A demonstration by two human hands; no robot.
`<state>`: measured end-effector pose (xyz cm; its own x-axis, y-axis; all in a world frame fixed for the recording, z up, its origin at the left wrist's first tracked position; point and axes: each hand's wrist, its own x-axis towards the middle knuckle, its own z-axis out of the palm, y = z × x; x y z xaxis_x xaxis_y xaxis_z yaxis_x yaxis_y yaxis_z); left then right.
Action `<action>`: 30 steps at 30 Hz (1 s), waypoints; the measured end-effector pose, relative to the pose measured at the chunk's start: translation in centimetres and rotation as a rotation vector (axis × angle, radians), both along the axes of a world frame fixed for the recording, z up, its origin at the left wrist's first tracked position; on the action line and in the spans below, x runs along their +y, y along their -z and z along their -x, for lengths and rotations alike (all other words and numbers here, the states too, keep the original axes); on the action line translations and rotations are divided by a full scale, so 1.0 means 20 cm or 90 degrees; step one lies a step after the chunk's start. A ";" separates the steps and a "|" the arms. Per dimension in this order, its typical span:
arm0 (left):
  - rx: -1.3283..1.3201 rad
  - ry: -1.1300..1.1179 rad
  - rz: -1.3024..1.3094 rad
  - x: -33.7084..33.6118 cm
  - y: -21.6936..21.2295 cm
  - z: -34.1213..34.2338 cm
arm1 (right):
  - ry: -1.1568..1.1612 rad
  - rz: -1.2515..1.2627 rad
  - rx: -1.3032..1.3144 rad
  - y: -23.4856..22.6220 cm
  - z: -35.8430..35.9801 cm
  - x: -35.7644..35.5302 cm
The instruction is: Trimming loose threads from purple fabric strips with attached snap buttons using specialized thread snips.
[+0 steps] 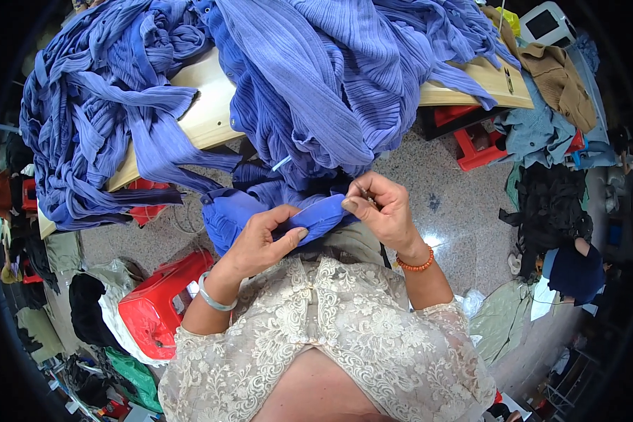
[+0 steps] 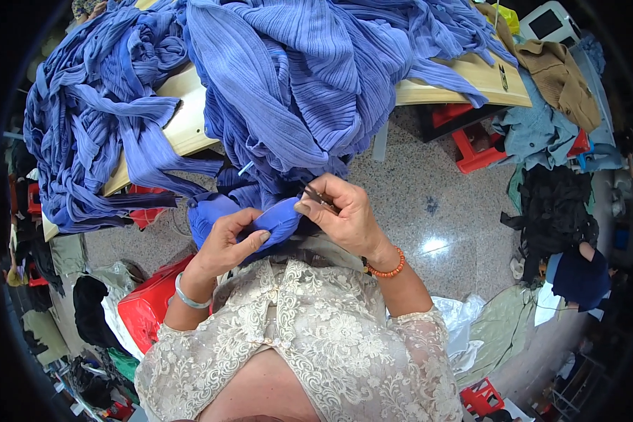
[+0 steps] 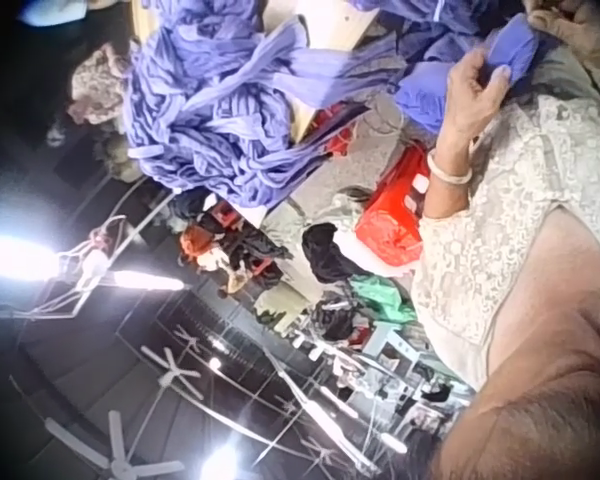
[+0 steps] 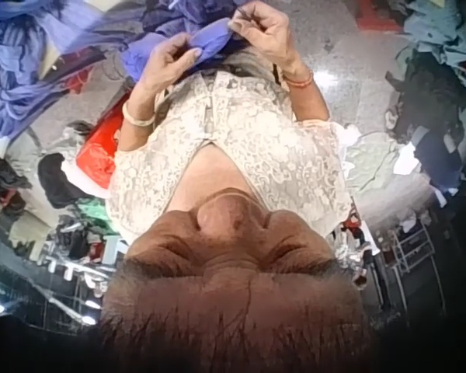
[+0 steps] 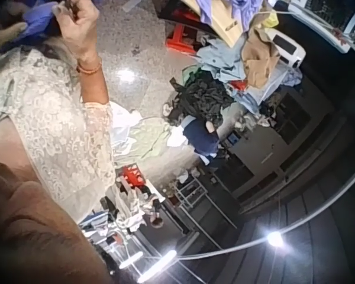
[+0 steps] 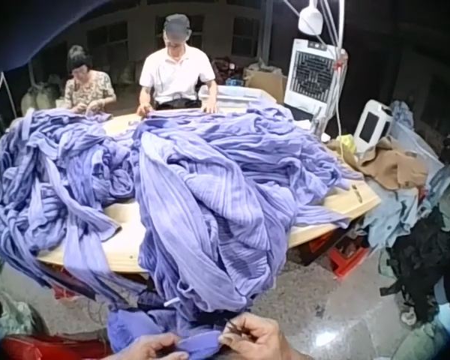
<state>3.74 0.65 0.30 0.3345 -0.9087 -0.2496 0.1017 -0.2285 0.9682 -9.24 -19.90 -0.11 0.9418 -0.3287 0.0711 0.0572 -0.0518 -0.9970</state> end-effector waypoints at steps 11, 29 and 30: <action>0.330 -0.037 0.098 0.03 -0.16 0.08 | 0.045 0.107 -0.055 -0.09 -0.05 0.00; 0.510 -0.323 0.111 -0.06 0.00 0.10 | 0.006 0.358 0.028 -0.11 -0.05 0.03; 0.511 -0.322 0.112 -0.06 0.00 0.11 | 0.006 0.360 0.028 -0.11 -0.04 0.04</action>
<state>1.63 -0.64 0.24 0.4859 -0.7496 -0.4494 0.7951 0.1656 0.5835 -8.50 -19.17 2.13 0.9452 -0.2590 0.1985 0.0129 -0.5781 -0.8158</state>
